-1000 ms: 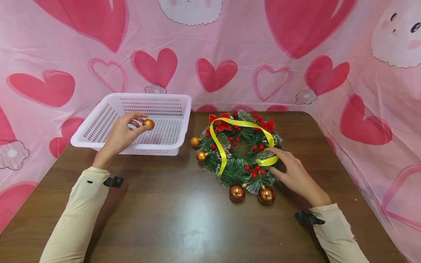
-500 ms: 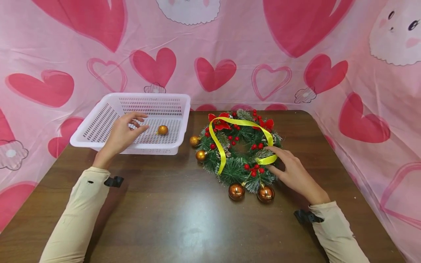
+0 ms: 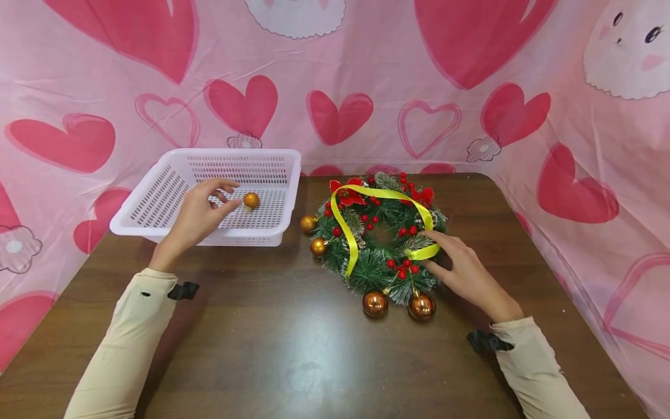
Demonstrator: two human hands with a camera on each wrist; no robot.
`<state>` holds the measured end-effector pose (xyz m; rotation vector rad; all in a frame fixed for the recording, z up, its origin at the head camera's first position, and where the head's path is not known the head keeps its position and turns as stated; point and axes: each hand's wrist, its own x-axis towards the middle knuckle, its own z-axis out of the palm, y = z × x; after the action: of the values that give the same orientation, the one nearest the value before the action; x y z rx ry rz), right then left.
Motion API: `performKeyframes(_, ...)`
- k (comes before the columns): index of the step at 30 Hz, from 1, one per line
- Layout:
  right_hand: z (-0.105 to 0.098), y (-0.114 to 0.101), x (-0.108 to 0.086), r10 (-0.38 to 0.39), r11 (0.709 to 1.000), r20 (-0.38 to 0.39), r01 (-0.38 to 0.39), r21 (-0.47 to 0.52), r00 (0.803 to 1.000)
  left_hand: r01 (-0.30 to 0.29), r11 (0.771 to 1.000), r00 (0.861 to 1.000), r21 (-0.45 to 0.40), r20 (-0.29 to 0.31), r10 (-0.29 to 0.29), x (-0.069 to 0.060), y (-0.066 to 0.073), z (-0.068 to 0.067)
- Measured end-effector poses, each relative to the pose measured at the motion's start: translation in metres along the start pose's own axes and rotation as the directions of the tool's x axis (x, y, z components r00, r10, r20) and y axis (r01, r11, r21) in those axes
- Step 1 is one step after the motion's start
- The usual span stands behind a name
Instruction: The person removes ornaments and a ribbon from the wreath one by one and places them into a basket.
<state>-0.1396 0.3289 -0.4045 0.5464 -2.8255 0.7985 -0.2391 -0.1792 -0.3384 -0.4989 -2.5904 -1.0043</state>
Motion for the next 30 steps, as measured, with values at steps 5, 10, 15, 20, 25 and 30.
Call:
performKeyframes(5,-0.002,0.001,0.001,0.005,1.000,0.004,-0.005,-0.005,1.000,-0.009,1.000,1.000,-0.005,0.000,0.009,0.001,0.004,0.001)
performKeyframes(10,-0.004,0.002,0.001,0.016,1.000,0.003,-0.016,-0.005,1.000,-0.046,0.999,0.999,-0.024,-0.006,0.046,0.003,0.014,0.002)
performKeyframes(15,-0.004,0.002,0.001,0.020,1.000,0.004,-0.020,-0.007,1.000,-0.086,0.996,0.996,-0.030,-0.012,0.085,0.003,0.022,0.003)
performKeyframes(20,-0.003,0.002,0.002,0.013,1.000,0.003,-0.013,-0.001,1.000,-0.134,0.990,0.991,-0.040,-0.016,0.133,-0.001,0.026,0.006)
performKeyframes(25,-0.001,0.002,0.001,0.002,1.000,0.002,-0.002,0.005,1.000,-0.165,0.984,0.986,-0.067,-0.003,0.165,-0.006,0.035,0.012)
performKeyframes(30,0.000,0.002,0.001,0.003,1.000,-0.003,-0.003,-0.010,1.000,-0.188,0.979,0.981,-0.080,0.034,0.191,-0.011,0.048,0.017)
